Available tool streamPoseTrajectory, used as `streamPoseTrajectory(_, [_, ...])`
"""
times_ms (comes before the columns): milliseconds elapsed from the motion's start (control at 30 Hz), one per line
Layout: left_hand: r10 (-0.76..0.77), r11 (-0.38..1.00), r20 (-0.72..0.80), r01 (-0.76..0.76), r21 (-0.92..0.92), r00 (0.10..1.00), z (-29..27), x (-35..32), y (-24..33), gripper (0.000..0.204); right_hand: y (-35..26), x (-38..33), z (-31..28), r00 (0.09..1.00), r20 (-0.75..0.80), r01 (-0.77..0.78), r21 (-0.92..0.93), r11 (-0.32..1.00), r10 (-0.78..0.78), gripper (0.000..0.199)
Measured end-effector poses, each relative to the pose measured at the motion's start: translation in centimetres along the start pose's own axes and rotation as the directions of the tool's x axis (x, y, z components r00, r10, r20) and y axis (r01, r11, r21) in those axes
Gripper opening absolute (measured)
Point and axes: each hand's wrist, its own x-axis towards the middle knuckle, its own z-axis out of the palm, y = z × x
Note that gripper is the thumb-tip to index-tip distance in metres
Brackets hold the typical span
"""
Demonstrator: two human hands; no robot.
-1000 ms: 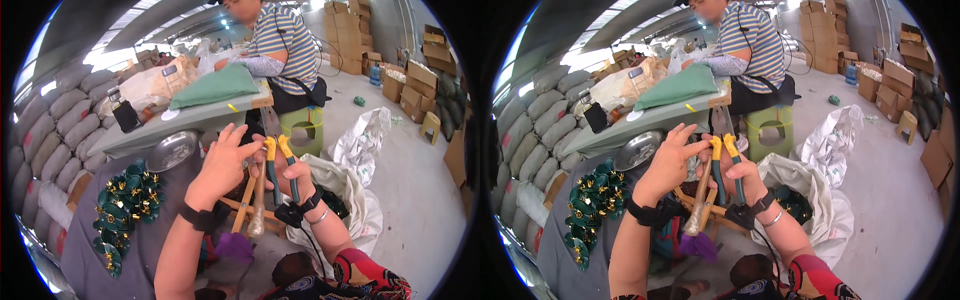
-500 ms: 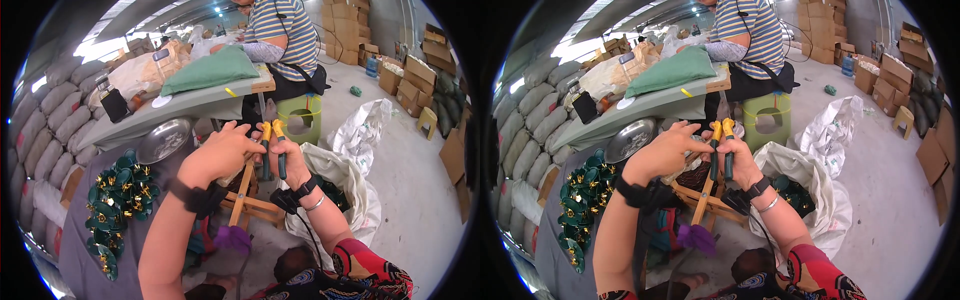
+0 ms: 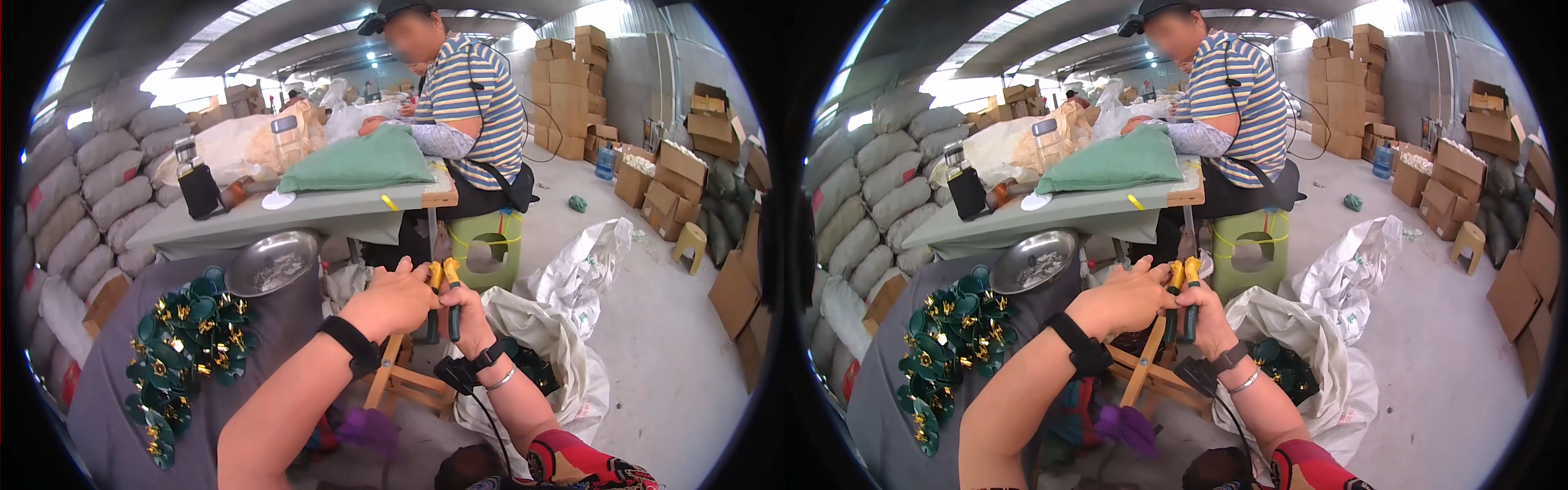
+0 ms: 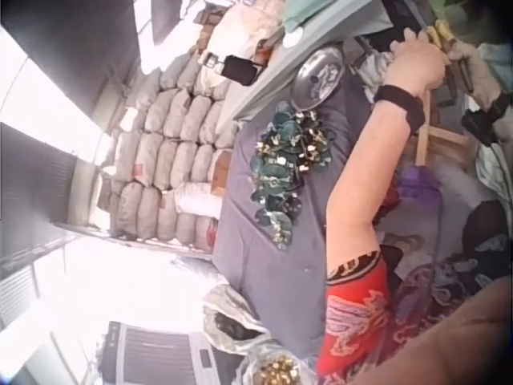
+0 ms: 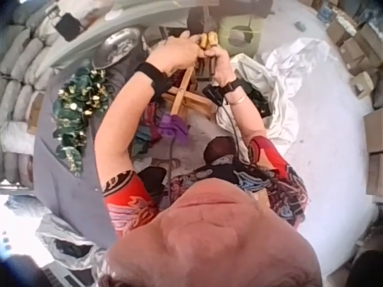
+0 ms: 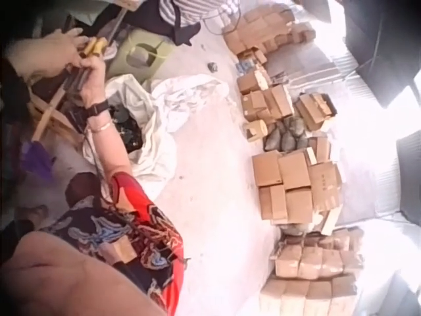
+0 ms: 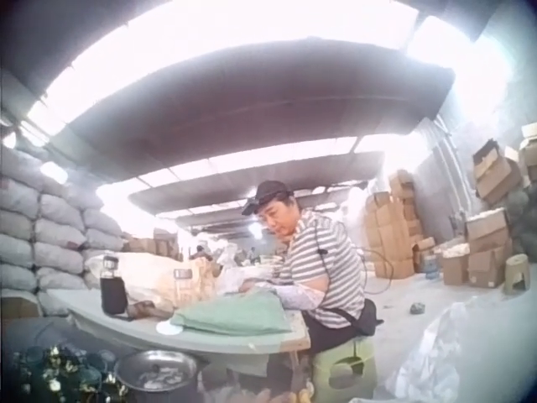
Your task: Assembling plastic components with gold bells using pliers and manual dexterity.
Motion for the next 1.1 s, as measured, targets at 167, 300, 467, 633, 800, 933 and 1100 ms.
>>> streamPoseTrajectory(167, [-0.015,0.989,-0.13,-0.004,-0.146,0.991,0.0,-2.2,-1.4,0.031,1.1,1.2,-1.4,0.994,0.106,0.004,-0.022,1.0,-0.002,0.059])
streamPoseTrajectory(300, [-0.196,0.847,-0.461,-0.088,-0.524,0.865,3.4,-4.5,-1.6,0.025,-0.3,-1.2,-1.0,0.987,0.04,0.159,-0.209,0.965,-0.154,0.063])
streamPoseTrajectory(467, [-0.432,0.65,-0.321,0.044,-0.759,0.843,9.6,-8.1,2.6,0.031,1.3,-4.6,1.5,0.988,0.055,0.155,-0.34,0.928,-0.144,0.079])
streamPoseTrajectory(633, [-0.557,0.279,-0.139,0.027,-0.96,0.819,11.5,-11.4,5.2,0.022,3.3,-6.9,3.8,0.996,0.053,0.09,-0.365,0.927,-0.076,0.081])
streamPoseTrajectory(800, [-0.618,0.154,-0.191,-0.121,-0.981,0.762,10.4,-14.5,6.3,0.02,4.2,-8.2,5.8,0.986,0.151,-0.028,-0.228,0.973,0.064,0.084])
streamPoseTrajectory(933, [-0.639,-0.029,-0.036,-0.071,-0.997,0.769,9.8,-17.6,6.9,0.021,4.6,-8.8,8.4,0.964,0.253,0.01,-0.346,0.938,0.083,0.08])
streamPoseTrajectory(1100, [-0.669,0.647,-0.354,0.278,-0.71,0.653,7.5,-24.1,4.7,0.028,6.6,-9.1,10.4,0.961,0.231,-0.057,-0.379,0.924,0.154,0.078])
